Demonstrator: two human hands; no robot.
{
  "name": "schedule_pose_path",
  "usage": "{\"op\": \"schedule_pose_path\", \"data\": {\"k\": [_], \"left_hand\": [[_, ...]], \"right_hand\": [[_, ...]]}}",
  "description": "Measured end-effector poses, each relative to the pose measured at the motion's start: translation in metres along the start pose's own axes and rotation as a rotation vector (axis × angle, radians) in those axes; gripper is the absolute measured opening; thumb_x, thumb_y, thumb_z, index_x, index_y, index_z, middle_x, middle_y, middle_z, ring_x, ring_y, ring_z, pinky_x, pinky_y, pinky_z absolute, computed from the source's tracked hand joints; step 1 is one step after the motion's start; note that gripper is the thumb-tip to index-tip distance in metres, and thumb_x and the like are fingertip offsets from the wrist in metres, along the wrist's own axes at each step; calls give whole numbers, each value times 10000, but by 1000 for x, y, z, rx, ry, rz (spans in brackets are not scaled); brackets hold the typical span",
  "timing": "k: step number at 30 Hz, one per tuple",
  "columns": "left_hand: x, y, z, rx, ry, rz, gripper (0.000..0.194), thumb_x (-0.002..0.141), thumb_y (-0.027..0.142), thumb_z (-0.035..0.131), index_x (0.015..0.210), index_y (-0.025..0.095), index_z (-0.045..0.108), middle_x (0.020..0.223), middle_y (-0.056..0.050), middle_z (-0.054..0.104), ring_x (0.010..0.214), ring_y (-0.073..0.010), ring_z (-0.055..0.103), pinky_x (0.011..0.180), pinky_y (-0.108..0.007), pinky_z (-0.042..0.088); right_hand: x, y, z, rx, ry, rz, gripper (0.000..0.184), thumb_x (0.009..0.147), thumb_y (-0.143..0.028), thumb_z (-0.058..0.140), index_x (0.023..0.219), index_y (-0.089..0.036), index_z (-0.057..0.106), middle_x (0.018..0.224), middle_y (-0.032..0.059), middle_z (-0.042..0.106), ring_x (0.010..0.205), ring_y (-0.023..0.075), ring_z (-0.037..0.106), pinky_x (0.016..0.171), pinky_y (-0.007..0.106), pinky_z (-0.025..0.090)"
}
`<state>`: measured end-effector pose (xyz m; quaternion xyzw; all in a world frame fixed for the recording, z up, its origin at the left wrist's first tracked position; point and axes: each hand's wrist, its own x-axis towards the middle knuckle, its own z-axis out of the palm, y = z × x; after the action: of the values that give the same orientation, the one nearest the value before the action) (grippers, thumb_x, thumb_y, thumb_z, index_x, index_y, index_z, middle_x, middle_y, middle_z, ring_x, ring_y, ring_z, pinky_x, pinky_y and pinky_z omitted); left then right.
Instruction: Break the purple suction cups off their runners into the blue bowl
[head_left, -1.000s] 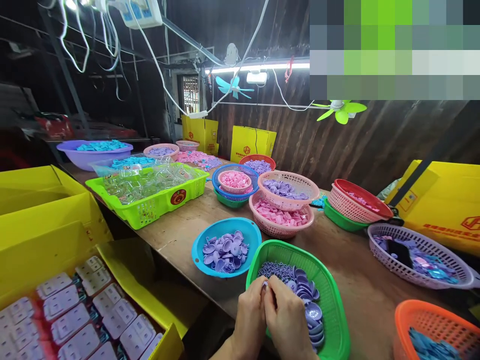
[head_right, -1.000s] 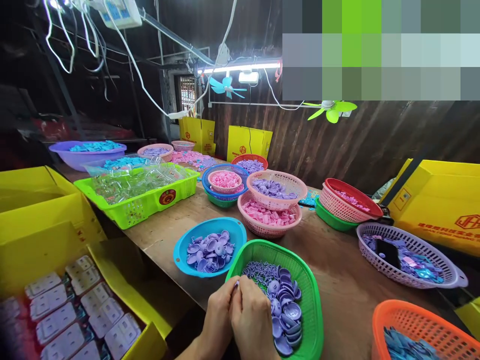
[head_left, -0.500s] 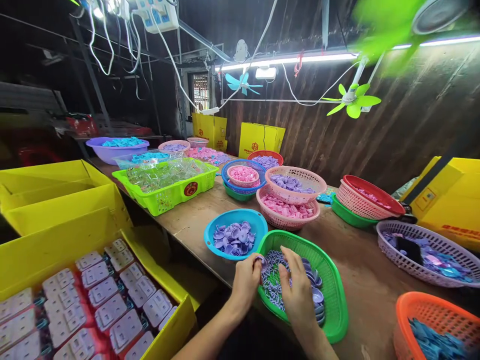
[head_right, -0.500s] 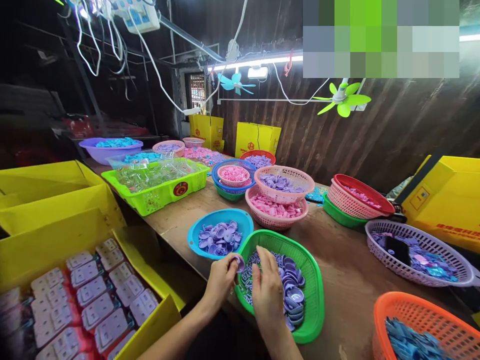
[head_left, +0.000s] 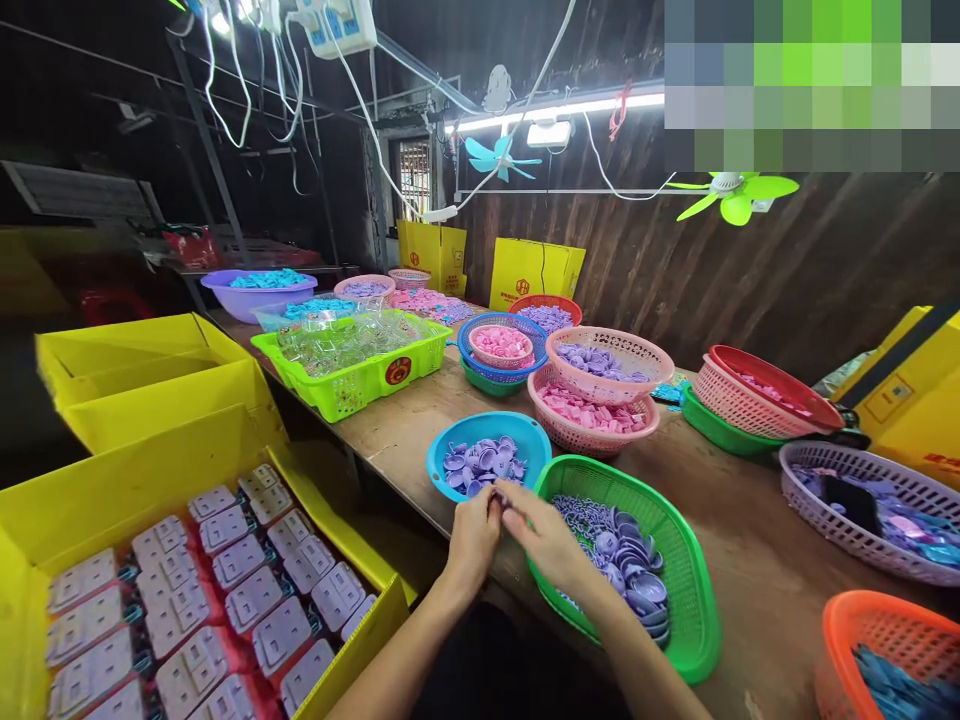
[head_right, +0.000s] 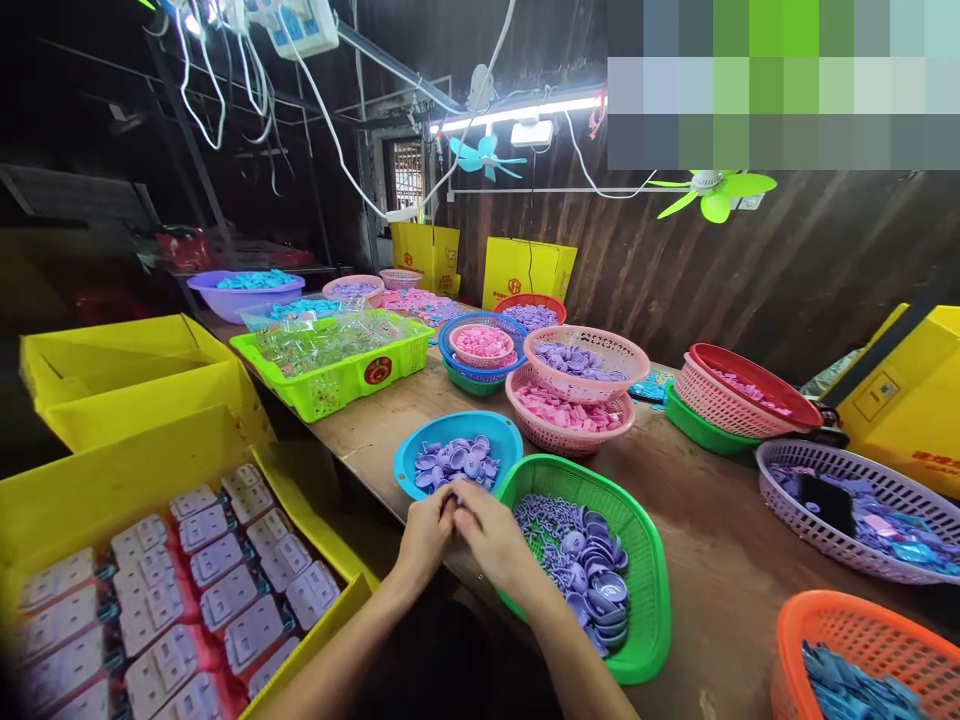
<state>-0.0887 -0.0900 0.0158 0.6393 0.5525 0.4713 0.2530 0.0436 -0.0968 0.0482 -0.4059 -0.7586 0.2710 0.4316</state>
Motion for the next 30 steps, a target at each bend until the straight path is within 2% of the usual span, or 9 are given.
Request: {"op": "schedule_pose_path", "data": {"k": [2,6,10,13,18,22,25,26,30], "left_hand": [[-3,-3,2,76,31,59,277,838,225,369,969,171,607,811,-61,657,690,-166,595,648,-262,421],[-4,-11,8,233,59,143,307,852,205,359,1086,173,555,989,-84,641,863,-191,600,760,-297,445],[-3,-18,8,316,85,266,312,857,181,347,1096,192,547,1009,-69,631,882,-170,594,786,-280,460],[-3,-21,4,327,94,322,315,850,152,356,1089,203,553,1004,-59,615,916,-162,566,812,-274,449],[-5,-21,0,382,96,266,297,849,168,379,1063,230,575,888,-43,559,801,-138,540,694,-226,445],[-2,-22,3,339,77,199,278,848,176,384,1020,239,594,838,-25,545,729,-119,531,656,-213,433],[7,-30,5,264,111,169,255,828,165,419,996,230,599,877,-26,580,810,-143,545,736,-253,433],[12,-33,5,239,120,161,255,820,158,428,997,225,597,902,-28,591,844,-152,547,763,-269,431],[39,-46,4,184,138,145,296,801,125,408,1027,199,585,994,-45,616,912,-176,553,820,-307,415]], "right_hand": [[-4,0,2,35,-57,8,379,854,-272,432,1228,-258,492,1266,27,496,1177,181,432,988,367,356],[-14,3,-2,24,34,119,359,863,-265,406,1204,-239,514,1215,51,535,1097,190,500,878,348,448],[-19,6,-5,-9,58,130,350,849,-258,422,1174,-227,546,1194,71,544,1067,206,520,789,323,495],[-20,7,-4,-29,-31,94,348,844,-277,442,1173,-239,551,1213,67,536,1108,211,494,870,354,459],[-18,4,1,-55,32,86,475,856,-296,436,1322,-259,355,1375,45,353,1250,206,329,963,379,382],[-15,10,2,-21,-116,45,428,853,-302,449,1278,-264,428,1334,41,417,1224,197,373,1007,383,328],[-17,29,-9,-98,108,164,409,863,-301,415,1262,-223,454,1312,73,440,1214,212,384,951,390,386],[-18,37,-15,-135,107,189,407,852,-302,433,1248,-218,472,1294,78,461,1200,220,401,932,391,401],[-31,68,-53,-270,-200,243,315,818,-293,478,1098,-227,605,1101,64,612,1038,220,543,870,369,437]]}}
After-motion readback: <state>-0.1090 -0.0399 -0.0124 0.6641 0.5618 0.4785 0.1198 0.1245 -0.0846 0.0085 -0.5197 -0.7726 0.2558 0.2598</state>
